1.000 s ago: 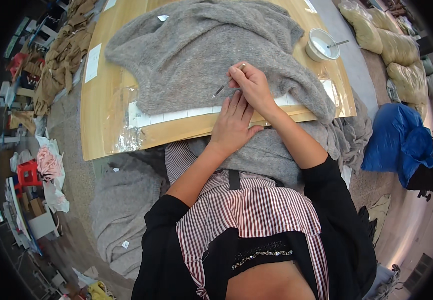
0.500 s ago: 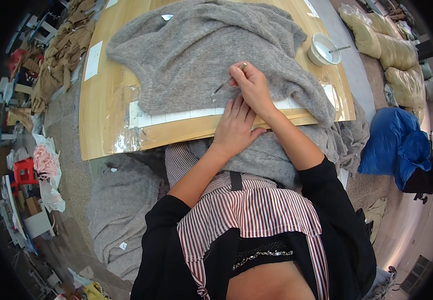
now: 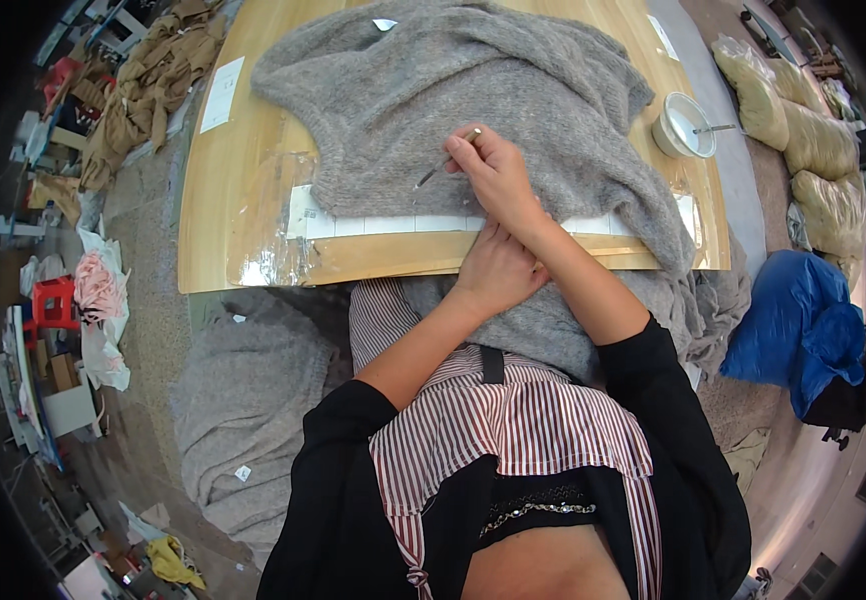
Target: Inspecting and marking or cleaning knitted fabric pieces on a production table.
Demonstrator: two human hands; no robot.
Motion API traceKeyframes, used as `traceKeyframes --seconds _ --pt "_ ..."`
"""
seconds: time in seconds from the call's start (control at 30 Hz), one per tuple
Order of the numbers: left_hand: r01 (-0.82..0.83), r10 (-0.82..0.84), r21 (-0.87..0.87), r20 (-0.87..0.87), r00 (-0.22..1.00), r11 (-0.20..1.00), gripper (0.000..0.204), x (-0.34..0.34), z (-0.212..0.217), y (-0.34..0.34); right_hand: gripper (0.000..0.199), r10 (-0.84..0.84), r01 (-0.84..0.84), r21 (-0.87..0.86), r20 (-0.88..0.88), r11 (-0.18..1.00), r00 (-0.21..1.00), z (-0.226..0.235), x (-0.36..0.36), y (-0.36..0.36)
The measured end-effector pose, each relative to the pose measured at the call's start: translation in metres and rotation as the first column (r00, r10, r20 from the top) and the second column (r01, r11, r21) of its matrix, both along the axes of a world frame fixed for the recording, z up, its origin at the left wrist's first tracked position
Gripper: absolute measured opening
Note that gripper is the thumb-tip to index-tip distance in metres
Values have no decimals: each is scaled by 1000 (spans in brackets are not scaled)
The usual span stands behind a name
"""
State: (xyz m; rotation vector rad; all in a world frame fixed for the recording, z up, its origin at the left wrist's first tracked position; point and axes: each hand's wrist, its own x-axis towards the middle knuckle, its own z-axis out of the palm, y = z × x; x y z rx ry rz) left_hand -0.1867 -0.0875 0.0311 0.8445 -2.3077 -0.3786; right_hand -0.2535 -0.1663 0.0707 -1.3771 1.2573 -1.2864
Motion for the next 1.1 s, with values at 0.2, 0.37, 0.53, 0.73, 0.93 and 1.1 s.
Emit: traceKeyframes --seconds 0.2,0.37,0.53,0.73,0.93,1.1 --pt "11 -13 29 68 998 1000 66 -1 2 0 19 104 -94 52 -265 994 959 5 -1 -2" --pt "13 -13 18 26 1000 1000 61 0 0 0 20 62 -63 45 33 997 998 8 6 -10" --pt "-24 25 -20 23 999 999 57 -1 -6 0 20 139 -150 100 105 984 985 2 33 -24" --pt "-20 30 -100 99 995 995 54 -1 -11 0 19 227 -217 88 -126 972 966 -1 54 -25" --pt "-19 30 -113 95 995 993 55 0 -12 1 18 64 -65 -18 -36 998 997 2 50 -20" --pt "-16 25 -105 82 996 994 54 0 -9 0 17 73 -74 4 -207 997 976 4 52 -20"
